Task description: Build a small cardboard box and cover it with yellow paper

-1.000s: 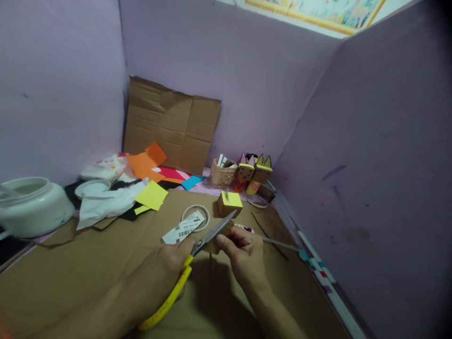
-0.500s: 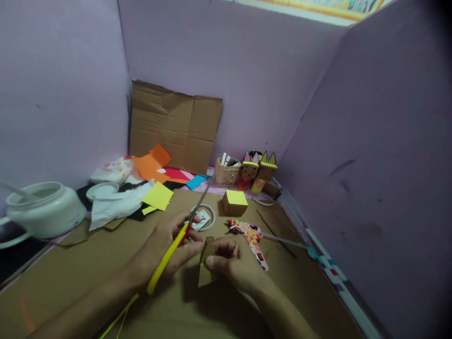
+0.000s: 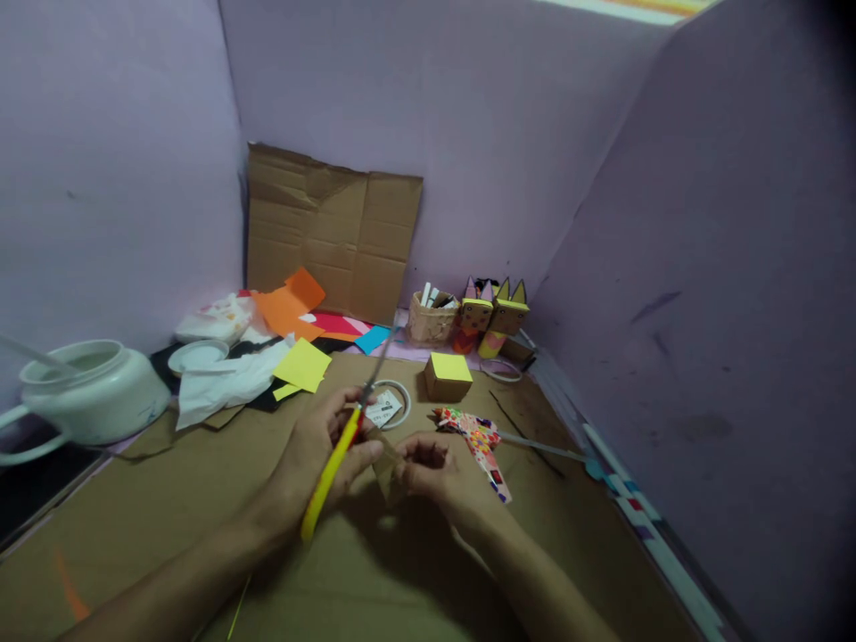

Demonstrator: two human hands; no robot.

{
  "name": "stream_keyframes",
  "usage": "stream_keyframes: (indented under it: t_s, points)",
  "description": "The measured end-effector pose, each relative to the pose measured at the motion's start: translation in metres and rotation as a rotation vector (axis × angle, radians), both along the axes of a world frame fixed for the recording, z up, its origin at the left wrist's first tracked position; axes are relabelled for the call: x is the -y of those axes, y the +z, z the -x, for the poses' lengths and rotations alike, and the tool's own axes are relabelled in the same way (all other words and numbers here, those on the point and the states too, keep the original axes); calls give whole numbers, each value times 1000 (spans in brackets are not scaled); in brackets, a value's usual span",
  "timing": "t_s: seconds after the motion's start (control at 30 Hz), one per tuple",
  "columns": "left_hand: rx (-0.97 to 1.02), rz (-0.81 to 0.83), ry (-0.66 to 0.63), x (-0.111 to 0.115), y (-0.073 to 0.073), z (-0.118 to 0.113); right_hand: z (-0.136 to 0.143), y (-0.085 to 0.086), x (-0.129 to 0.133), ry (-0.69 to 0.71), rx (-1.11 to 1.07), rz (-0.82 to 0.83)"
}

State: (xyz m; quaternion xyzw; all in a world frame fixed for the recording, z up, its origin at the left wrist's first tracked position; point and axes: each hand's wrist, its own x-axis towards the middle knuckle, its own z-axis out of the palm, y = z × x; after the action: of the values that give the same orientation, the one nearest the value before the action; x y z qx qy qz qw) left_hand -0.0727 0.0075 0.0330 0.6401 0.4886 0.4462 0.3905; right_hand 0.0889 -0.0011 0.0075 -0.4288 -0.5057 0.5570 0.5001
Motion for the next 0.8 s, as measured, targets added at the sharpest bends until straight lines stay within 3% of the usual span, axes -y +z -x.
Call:
stream_keyframes:
  t_s: [0.1, 0.27, 0.47, 0.8]
  points:
    - [101, -1, 110, -1, 1, -2, 3, 11, -4, -53, -58, 115]
    - [122, 36, 90, 1, -5, -4, 4, 18, -5, -298, -112, 81]
    - [46, 44, 55, -2, -8, 1, 3, 17, -4, -301, -141, 9]
    - [130, 50, 52, -2, -12, -2, 5, 15, -2, -327, -194, -29]
